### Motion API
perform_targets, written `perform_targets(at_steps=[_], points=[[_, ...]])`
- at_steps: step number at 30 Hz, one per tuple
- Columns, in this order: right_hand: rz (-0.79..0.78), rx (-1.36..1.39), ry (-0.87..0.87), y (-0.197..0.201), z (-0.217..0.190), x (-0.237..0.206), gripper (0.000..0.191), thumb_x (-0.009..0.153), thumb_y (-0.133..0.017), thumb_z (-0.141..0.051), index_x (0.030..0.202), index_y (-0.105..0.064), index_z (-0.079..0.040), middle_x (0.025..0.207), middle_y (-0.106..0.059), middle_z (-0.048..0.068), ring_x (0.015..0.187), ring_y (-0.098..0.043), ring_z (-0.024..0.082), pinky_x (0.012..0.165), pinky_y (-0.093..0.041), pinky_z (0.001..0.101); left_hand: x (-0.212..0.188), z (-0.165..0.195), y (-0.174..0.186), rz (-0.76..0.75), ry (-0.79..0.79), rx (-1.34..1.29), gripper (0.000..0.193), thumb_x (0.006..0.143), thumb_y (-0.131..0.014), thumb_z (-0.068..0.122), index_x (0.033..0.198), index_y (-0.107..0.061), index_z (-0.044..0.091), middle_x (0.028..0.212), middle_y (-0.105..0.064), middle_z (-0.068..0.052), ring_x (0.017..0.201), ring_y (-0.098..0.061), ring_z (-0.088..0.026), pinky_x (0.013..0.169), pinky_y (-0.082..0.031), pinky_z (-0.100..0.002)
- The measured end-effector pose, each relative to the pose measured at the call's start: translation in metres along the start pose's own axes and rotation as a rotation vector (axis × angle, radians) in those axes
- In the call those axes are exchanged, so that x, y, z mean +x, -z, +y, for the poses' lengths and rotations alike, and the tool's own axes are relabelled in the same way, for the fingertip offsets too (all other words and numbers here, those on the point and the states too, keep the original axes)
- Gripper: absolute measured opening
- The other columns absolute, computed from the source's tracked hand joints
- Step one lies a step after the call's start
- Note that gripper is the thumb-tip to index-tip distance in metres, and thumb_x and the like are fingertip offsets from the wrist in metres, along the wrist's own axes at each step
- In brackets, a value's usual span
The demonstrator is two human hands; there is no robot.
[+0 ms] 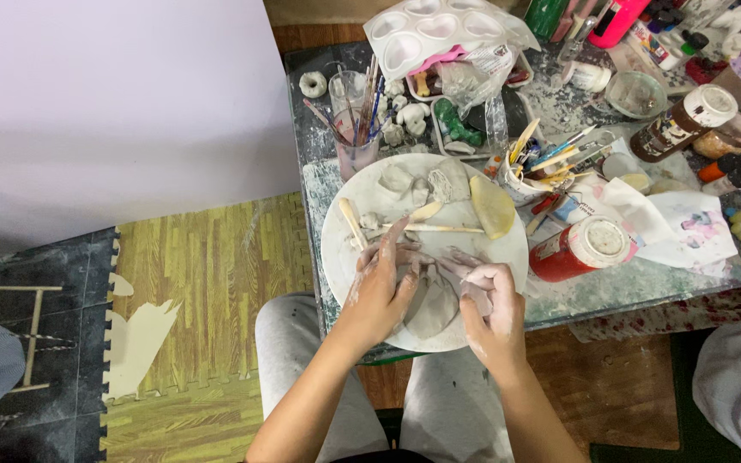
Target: The person shapes a lump of grey clay on a white plate using hands and a wooden modelling tool. They flatten and smooth the clay, then roll a small piece into a ball and continue to refine its shape.
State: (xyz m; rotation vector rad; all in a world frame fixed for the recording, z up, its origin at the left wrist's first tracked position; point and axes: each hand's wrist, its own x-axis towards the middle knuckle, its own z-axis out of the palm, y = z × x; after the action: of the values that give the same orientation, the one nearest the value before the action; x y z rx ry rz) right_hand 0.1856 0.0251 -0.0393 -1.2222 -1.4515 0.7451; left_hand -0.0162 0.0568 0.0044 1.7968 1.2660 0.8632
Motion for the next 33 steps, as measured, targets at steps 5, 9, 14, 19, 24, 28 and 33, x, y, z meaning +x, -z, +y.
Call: perform_targets(at_steps=[5,9,14,19,24,28,33], points=[[-0.002,-0.042,0.052,-0.002,-0.001,-0.004,0.03,0.086,-0.057,0.011,0.112,-0.047,0.001,0.111,-0.069,0.021,0.109,-0.069,0.023,0.096,-0.053,0.033,-0.002,-0.002,0.002,0.01,-0.102,-0.037,0.069,0.097,-0.056,0.016,0.158,-0.027,0.004,0.122,-0.073,-0.013,0.134,-0.049,-0.037,0.12,-0.026,-0.046],[-0.06,-0.043,0.174,-0.003,-0.008,-0.004,0.028,0.091,-0.055,0.01,0.115,-0.042,0.0,0.129,-0.068,0.028,0.127,-0.068,0.03,0.106,-0.051,0.0369,-0.007,-0.001,0.001,0.075,-0.177,0.018,0.07,0.096,-0.057,0.014,0.159,-0.028,0.004,0.13,-0.071,-0.014,0.139,-0.048,-0.037,0.122,-0.026,-0.048],[-0.078,-0.106,0.063,-0.006,-0.015,-0.01,0.036,0.087,-0.062,0.004,0.118,-0.043,0.001,0.111,-0.063,0.021,0.104,-0.067,0.028,0.093,-0.054,0.0383,-0.024,0.008,-0.008,0.184,-0.175,0.227,0.074,0.088,-0.063,0.014,0.155,-0.033,0.003,0.125,-0.07,-0.018,0.14,-0.041,-0.048,0.121,-0.021,-0.054],[-0.082,-0.291,0.143,-0.008,-0.019,-0.011,0.036,0.086,-0.064,0.0,0.118,-0.047,0.001,0.107,-0.056,0.02,0.099,-0.06,0.03,0.091,-0.049,0.0419,-0.029,0.017,-0.015,0.222,-0.228,0.332,0.072,0.088,-0.063,0.014,0.152,-0.034,-0.001,0.126,-0.067,-0.021,0.129,-0.056,-0.039,0.123,-0.019,-0.06],[-0.104,-0.209,-0.058,-0.013,-0.025,-0.015,0.032,0.088,-0.063,-0.001,0.117,-0.047,-0.002,0.105,-0.059,0.018,0.093,-0.063,0.026,0.087,-0.05,0.0384,-0.028,0.022,-0.02,0.238,-0.236,0.384,0.07,0.091,-0.061,0.013,0.153,-0.033,-0.004,0.128,-0.066,-0.02,0.128,-0.059,-0.035,0.123,-0.017,-0.061],[-0.09,-0.014,-0.271,-0.021,-0.025,-0.023,0.034,0.092,-0.06,-0.005,0.121,-0.04,-0.003,0.095,-0.063,0.019,0.084,-0.061,0.025,0.078,-0.051,0.0361,-0.033,0.019,-0.023,0.207,-0.264,0.304,0.076,0.093,-0.061,0.013,0.155,-0.024,-0.008,0.132,-0.067,-0.017,0.128,-0.058,-0.037,0.123,-0.014,-0.062],[-0.062,-0.026,0.019,-0.028,-0.025,-0.027,0.036,0.092,-0.059,-0.004,0.122,-0.04,-0.001,0.123,-0.057,0.022,0.107,-0.06,0.026,0.096,-0.05,0.0388,-0.038,0.01,-0.027,0.175,-0.219,0.258,0.081,0.088,-0.058,0.012,0.156,-0.021,-0.01,0.138,-0.062,-0.02,0.131,-0.056,-0.038,0.126,-0.012,-0.058]])
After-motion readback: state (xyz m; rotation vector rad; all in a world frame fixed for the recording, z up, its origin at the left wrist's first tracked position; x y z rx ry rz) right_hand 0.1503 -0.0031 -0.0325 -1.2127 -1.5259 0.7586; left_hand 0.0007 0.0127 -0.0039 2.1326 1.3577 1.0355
